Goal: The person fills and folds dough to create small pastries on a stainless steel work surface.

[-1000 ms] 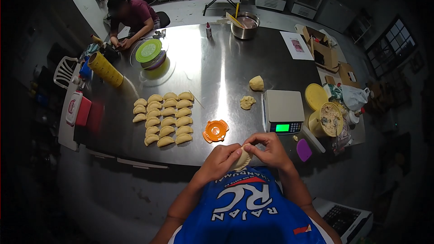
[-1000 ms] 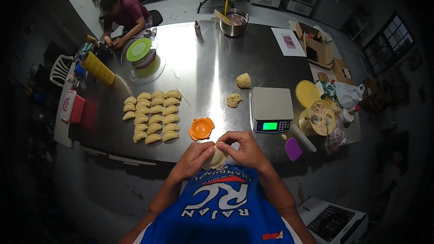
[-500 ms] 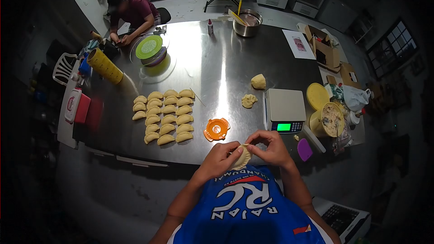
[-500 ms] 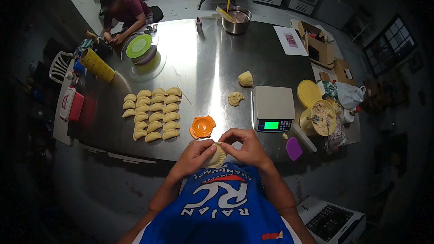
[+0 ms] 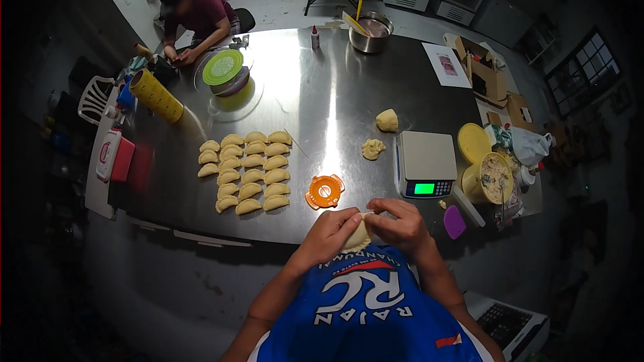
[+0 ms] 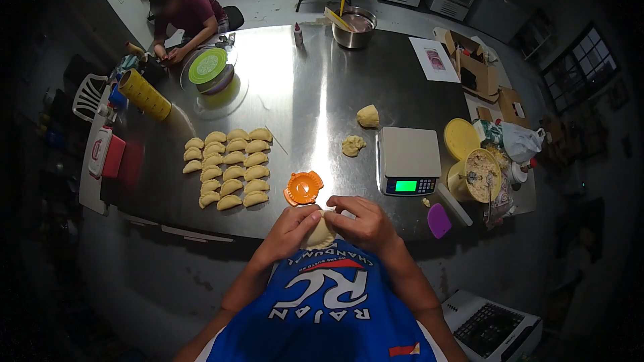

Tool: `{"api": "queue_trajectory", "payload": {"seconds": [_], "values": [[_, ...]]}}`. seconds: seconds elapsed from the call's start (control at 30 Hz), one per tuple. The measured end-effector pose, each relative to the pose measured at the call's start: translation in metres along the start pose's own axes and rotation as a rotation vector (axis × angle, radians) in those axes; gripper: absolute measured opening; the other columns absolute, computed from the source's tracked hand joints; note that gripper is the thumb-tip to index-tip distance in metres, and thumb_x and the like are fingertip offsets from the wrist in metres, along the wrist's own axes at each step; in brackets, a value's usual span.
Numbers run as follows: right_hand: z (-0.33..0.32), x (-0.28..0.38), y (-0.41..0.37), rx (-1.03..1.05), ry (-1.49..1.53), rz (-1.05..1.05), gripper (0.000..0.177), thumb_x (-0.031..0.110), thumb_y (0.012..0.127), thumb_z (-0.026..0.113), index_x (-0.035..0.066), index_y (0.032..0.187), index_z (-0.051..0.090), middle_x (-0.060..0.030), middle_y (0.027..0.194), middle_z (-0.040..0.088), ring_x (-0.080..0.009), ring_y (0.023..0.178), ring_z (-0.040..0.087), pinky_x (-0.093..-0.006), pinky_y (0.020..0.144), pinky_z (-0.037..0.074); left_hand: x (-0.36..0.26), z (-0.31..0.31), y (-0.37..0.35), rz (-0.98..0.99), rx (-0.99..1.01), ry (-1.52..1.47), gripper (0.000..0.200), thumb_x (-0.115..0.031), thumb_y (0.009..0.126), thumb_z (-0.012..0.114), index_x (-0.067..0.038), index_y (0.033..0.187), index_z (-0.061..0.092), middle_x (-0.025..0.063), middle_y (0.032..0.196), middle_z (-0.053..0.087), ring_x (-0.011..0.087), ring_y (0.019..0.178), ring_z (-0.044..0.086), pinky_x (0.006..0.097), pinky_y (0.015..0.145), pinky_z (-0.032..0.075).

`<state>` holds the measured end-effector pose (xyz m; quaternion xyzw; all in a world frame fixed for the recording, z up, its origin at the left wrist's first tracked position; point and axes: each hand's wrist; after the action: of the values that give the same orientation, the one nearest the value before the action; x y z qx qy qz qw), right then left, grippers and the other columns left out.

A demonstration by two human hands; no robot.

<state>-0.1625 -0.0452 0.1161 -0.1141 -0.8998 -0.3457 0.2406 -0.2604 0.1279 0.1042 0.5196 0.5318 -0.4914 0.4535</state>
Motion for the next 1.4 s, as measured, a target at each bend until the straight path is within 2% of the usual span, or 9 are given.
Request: {"api": "queue_trajectory", "payload": {"seconds": [0.2,0.5,0.6,0.67,0.77,1.07,1.13,1.3,1.4], "values": [[-0.003,0.001,0.005,0.014,-0.011,-0.050,0.022,0.006,0.071,0.072,0.003,0.092,0.067,-0.0136,0.091,0.065,-0.0256,0.076,0.066,-0.0333,0.067,0.052,-0.004,0.000,0.001,0.014,0.008,0.009,0.033,-0.026,0.098,0.046,0.002,0.086,0.058,0.0095,0.059,0.050,0.0139,0.053,0.046,0.0311,0.052,0.038],[-0.005,0.004,0.006,0.053,0.180,0.125,0.022,-0.001,0.072,0.066,0.002,0.095,0.066,-0.0143,0.092,0.064,-0.0285,0.080,0.065,-0.0333,0.075,0.051,0.005,0.007,0.001,0.054,-0.071,0.015,0.032,-0.026,0.098,0.045,0.001,0.089,0.059,0.0101,0.059,0.050,0.0148,0.052,0.047,0.0314,0.051,0.037],[0.002,0.000,0.000,-0.012,0.267,0.154,0.020,0.000,0.076,0.067,0.001,0.095,0.065,-0.0133,0.092,0.065,-0.0240,0.081,0.065,-0.0310,0.077,0.050,0.002,0.008,-0.001,0.061,-0.067,0.027,0.032,-0.026,0.098,0.044,0.001,0.090,0.059,0.0121,0.060,0.051,0.0182,0.051,0.049,0.0326,0.052,0.038],[0.014,-0.002,-0.009,-0.154,0.550,0.482,0.014,0.002,0.079,0.068,0.000,0.092,0.066,-0.0112,0.091,0.066,-0.0181,0.083,0.065,-0.0290,0.077,0.050,-0.002,0.008,-0.002,0.062,-0.055,0.042,0.031,-0.026,0.098,0.044,0.001,0.091,0.058,0.0135,0.060,0.052,0.0209,0.051,0.050,0.0335,0.052,0.039],[0.010,0.007,-0.004,-0.117,0.730,0.737,0.009,0.000,0.080,0.068,-0.003,0.088,0.066,-0.0100,0.094,0.065,-0.0155,0.087,0.063,-0.0288,0.082,0.048,-0.006,0.008,-0.002,0.073,-0.051,0.101,0.031,-0.025,0.099,0.043,0.001,0.091,0.057,0.0164,0.061,0.053,0.0273,0.052,0.053,0.0359,0.053,0.040],[0.002,0.011,-0.002,-0.030,0.357,0.506,0.010,0.005,0.078,0.070,-0.003,0.084,0.067,-0.0116,0.079,0.068,-0.0186,0.075,0.066,-0.0274,0.072,0.049,-0.003,0.010,-0.003,0.055,-0.046,0.143,0.031,-0.026,0.098,0.044,0.001,0.091,0.057,0.0190,0.063,0.055,0.0325,0.057,0.058,0.0369,0.055,0.042],[0.002,0.008,-0.003,-0.025,0.307,0.453,0.010,0.005,0.078,0.070,-0.003,0.084,0.067,-0.0115,0.079,0.068,-0.0189,0.075,0.067,-0.0275,0.071,0.049,-0.003,0.013,-0.003,0.075,-0.064,0.110,0.030,-0.024,0.098,0.046,0.002,0.090,0.058,0.0091,0.059,0.049,0.0138,0.052,0.047,0.0304,0.052,0.037],[0.002,0.006,-0.002,-0.018,0.248,0.392,0.010,0.005,0.077,0.070,-0.002,0.084,0.067,-0.0111,0.078,0.068,-0.0185,0.075,0.067,-0.0277,0.071,0.049,-0.002,0.015,-0.001,0.038,-0.089,0.127,0.030,-0.024,0.098,0.047,0.002,0.089,0.059,0.0086,0.060,0.050,0.0123,0.054,0.047,0.0301,0.052,0.037],[0.000,0.009,-0.001,0.033,0.350,0.535,0.013,0.005,0.078,0.071,-0.002,0.088,0.067,-0.0096,0.082,0.069,-0.0157,0.078,0.066,-0.0268,0.075,0.049,0.004,0.016,0.001,0.051,-0.128,0.091,0.032,-0.026,0.098,0.046,0.002,0.088,0.059,0.0114,0.059,0.052,0.0162,0.053,0.050,0.0320,0.052,0.039]]}}
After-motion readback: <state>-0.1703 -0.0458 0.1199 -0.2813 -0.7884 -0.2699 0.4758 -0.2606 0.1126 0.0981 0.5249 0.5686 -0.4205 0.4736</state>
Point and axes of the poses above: each hand's wrist, its own y-axis towards the middle knuckle, its own z-axis out of the palm, x = y × z
